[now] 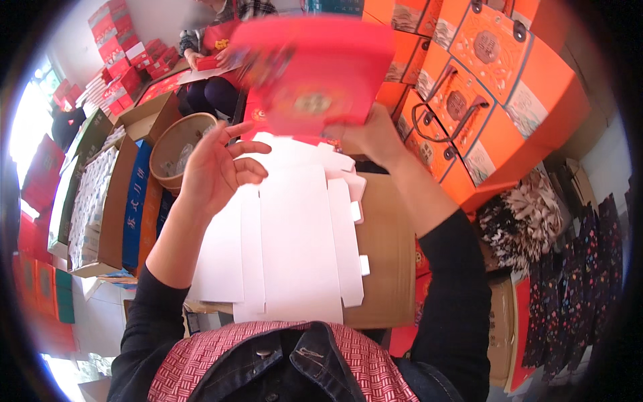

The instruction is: The person folds red paper envelopes around white cardboard inserts to form small boxes. They repeatedly pick up a red envelope, wrap it around a white insert, fold the edges, and place the finished box on a growing stack. The workspace is cluttered with stacks of orange boxes and other packaging materials.

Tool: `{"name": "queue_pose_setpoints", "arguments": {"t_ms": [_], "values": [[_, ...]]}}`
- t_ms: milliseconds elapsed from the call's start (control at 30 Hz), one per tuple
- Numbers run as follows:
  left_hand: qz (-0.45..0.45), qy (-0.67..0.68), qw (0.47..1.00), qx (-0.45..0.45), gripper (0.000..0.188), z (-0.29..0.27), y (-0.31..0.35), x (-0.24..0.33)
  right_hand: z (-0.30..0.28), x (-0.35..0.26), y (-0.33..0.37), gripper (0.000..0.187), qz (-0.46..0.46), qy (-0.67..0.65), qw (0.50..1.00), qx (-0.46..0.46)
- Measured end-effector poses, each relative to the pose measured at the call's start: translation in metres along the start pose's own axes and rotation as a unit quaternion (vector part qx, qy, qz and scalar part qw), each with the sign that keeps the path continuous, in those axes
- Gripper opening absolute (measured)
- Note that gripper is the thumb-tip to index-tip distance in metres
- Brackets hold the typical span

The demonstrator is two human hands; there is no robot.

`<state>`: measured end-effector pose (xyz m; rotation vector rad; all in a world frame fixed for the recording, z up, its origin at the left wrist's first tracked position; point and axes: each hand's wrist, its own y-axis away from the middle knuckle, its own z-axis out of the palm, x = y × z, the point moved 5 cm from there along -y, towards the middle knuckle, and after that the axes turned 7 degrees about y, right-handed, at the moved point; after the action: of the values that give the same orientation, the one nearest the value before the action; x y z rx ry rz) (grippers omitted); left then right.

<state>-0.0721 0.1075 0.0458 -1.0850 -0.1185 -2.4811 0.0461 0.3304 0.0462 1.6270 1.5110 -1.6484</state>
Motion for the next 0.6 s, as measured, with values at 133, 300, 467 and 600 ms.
{"name": "queue_pose_setpoints", "arguments": {"t_ms": [133,300,467,600], "values": [[0.037,-0.410,0.905,0.106,0.028,-0.071,-0.079,-0.001,-0.040,0.061,-0.087,0.032,0.039,-0.187,0.981,0.027],[0.050,-0.682,0.713,0.155,0.045,-0.144,-0.197,-0.020,-0.063,0.172,-0.148,0.039,0.146,-0.106,0.982,0.059],[0.048,-0.716,0.683,0.136,0.056,-0.178,-0.246,-0.055,-0.061,0.262,-0.185,0.044,0.153,-0.097,0.980,0.084],[0.022,-0.742,0.669,0.030,0.050,-0.178,-0.258,-0.076,-0.051,0.293,-0.193,0.036,0.220,-0.075,0.971,0.063]]}}
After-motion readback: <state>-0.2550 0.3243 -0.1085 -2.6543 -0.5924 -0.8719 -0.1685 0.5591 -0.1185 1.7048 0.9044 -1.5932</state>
